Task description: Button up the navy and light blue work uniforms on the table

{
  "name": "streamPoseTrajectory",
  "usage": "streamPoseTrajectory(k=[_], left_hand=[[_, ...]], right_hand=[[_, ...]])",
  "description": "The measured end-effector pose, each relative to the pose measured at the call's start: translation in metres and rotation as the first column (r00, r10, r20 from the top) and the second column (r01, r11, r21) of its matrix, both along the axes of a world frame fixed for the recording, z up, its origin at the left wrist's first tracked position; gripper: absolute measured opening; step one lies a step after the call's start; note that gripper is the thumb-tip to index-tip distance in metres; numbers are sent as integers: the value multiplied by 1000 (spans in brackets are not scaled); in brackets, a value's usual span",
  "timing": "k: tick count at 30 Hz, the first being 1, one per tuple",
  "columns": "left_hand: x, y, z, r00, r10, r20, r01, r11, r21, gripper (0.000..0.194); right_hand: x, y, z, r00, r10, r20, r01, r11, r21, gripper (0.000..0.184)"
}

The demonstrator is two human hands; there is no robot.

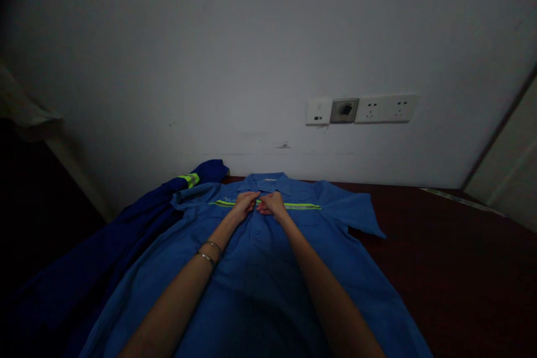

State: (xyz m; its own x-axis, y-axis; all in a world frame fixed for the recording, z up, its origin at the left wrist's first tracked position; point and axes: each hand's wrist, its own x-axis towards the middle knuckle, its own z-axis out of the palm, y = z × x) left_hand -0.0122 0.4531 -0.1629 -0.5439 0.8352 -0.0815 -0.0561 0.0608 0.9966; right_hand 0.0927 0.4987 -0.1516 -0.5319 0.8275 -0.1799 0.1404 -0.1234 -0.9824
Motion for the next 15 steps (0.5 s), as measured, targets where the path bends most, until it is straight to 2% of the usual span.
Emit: streamPoseTrajectory(k=[3, 7, 15], left_hand=[[-4, 0, -2, 999, -52, -10, 51, 999, -9, 27], [-11, 0, -2, 989, -126, -81, 118, 988, -97, 21], [-13, -3, 4, 985, -149, -91, 134, 980, -146, 14]], right_hand=[[-1, 3, -2, 999, -13, 37, 10, 998, 69, 8], [-2, 6, -3, 996, -24, 91, 7, 982, 190, 8], [1, 13, -6, 988, 28, 149, -86, 911, 403, 18]])
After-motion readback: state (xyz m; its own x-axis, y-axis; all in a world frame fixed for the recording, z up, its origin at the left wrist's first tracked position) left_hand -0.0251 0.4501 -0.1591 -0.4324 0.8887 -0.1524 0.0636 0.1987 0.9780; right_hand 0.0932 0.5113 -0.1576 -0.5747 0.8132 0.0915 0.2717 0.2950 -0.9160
